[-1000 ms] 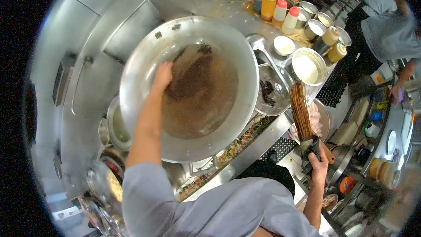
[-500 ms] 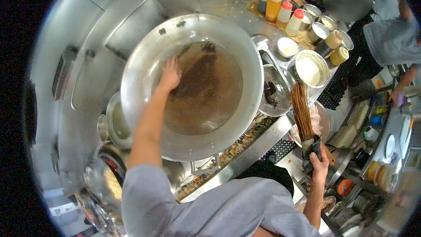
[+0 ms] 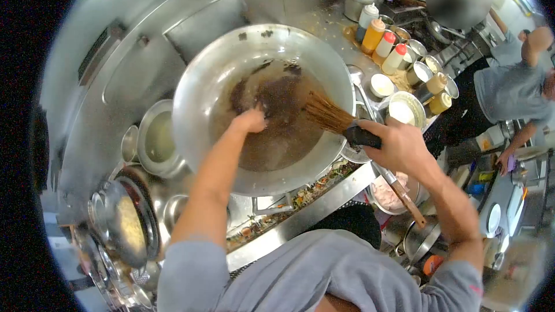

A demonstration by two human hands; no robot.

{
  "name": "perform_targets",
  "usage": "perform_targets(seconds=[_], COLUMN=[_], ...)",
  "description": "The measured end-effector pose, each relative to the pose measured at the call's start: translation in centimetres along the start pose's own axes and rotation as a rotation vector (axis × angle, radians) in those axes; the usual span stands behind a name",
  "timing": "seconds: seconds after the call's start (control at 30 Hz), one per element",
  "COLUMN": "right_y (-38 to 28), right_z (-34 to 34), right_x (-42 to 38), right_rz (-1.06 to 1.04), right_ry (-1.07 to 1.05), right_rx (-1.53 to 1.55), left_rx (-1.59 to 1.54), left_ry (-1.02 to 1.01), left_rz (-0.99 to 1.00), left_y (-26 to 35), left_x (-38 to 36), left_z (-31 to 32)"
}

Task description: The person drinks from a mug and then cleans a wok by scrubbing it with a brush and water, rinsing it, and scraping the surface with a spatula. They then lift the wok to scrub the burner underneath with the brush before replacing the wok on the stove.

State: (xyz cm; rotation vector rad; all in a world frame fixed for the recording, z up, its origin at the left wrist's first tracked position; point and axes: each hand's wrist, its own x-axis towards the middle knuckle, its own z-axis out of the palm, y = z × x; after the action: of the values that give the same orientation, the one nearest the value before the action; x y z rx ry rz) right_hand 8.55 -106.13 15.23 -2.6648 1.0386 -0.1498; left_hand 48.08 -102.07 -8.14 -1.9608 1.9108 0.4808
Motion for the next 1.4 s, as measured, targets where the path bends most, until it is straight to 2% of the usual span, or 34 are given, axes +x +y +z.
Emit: perform_targets(seconds=[0.07,0.13,0.2,0.27,0.3,0.33,0.4,0.43,0.5,0.57,0.67,0.73,0.77,0.83,0.9,1.0,1.1,1.17,1.23,1.3,1.4], right_y=[-1.0,-0.2,1.5,0.0,-0.8,-1.5,-1.5,-0.4,1.9,3.5,1.7,0.0,-1.0,-2.0,-1.4,1.1,0.6,-2.3,-5.3,-4.3,-4.5], right_z=[0.1,2.3,7.4,11.2,11.7,12.1,12.1,11.0,7.7,4.7,4.8,9.2,11.4,12.0,11.0,7.2,7.7,9.7,10.9,14.6,12.7], right_x=[3.2,7.8,14.1,19.5,19.7,19.8,19.0,18.0,17.6,17.9,22.9,26.2,26.5,25.1,21.3,20.4,25.3,28.4,28.1,27.8,21.2], right_rz=[-0.064,-0.082,-0.176,-0.097,-0.117,-0.114,-0.125,-0.164,-0.212,-0.266,-0.225,-0.292,-0.279,-0.271,-0.295,-0.312,-0.239,-0.216,-0.115,-0.186,-0.3], right_ry=[-0.254,-0.344,-0.234,-0.239,-0.239,-0.212,-0.195,-0.255,-0.316,-0.309,-0.329,-0.206,-0.216,-0.208,-0.26,-0.341,-0.255,-0.193,-0.201,-0.314,-0.362], right_rx=[-0.317,-0.372,-0.371,-0.326,-0.322,-0.233,-0.134,-0.18,-0.233,-0.419,-0.394,-0.209,-0.155,-0.1,-0.154,-0.296,-0.345,-0.257,-0.073,0.087,-0.148], left_rx=[-0.138,-0.217,-0.281,-0.32,-0.402,-0.416,-0.445,-0.446,-0.417,-0.376,-0.369,-0.405,-0.416,-0.419,-0.45,-0.362,-0.388,-0.429,-0.473,-0.556,-0.482], left_ry=[-0.142,-0.149,-0.147,-0.018,-0.337,-0.338,-0.102,-0.112,-0.103,-0.098,-0.077,-0.06,-0.018,0.041,-0.041,-0.037,0.038,0.083,0.139,0.06,0.058], left_rz=[-0.04,-0.097,-0.141,-0.16,-0.169,-0.192,-0.421,-0.432,-0.738,-0.763,-0.81,-0.831,-0.821,-0.816,-0.81,-0.835,-0.869,-0.875,-0.874,-0.858,-0.863], left_y=[2.1,3.9,4.6,4.2,4.9,5.2,6.0,6.2,6.2,5.8,4.6,5.2,5.8,5.3,5.3,3.8,5.1,5.3,5.7,5.8,5.1], left_x=[-1.9,-3.9,-4.6,-3.5,-5.3,-5.5,-6.1,-6.4,-6.5,-6.9,-5.3,-5.2,-6.0,-6.4,-6.2,-4.0,-4.9,-5.2,-5.4,-6.2,-4.8], left_z=[-0.6,-0.9,0.3,3.9,0.1,0.7,2.3,2.3,1.8,1.5,3.3,4.0,3.4,2.3,2.4,6.5,5.1,4.9,3.5,2.1,4.6])
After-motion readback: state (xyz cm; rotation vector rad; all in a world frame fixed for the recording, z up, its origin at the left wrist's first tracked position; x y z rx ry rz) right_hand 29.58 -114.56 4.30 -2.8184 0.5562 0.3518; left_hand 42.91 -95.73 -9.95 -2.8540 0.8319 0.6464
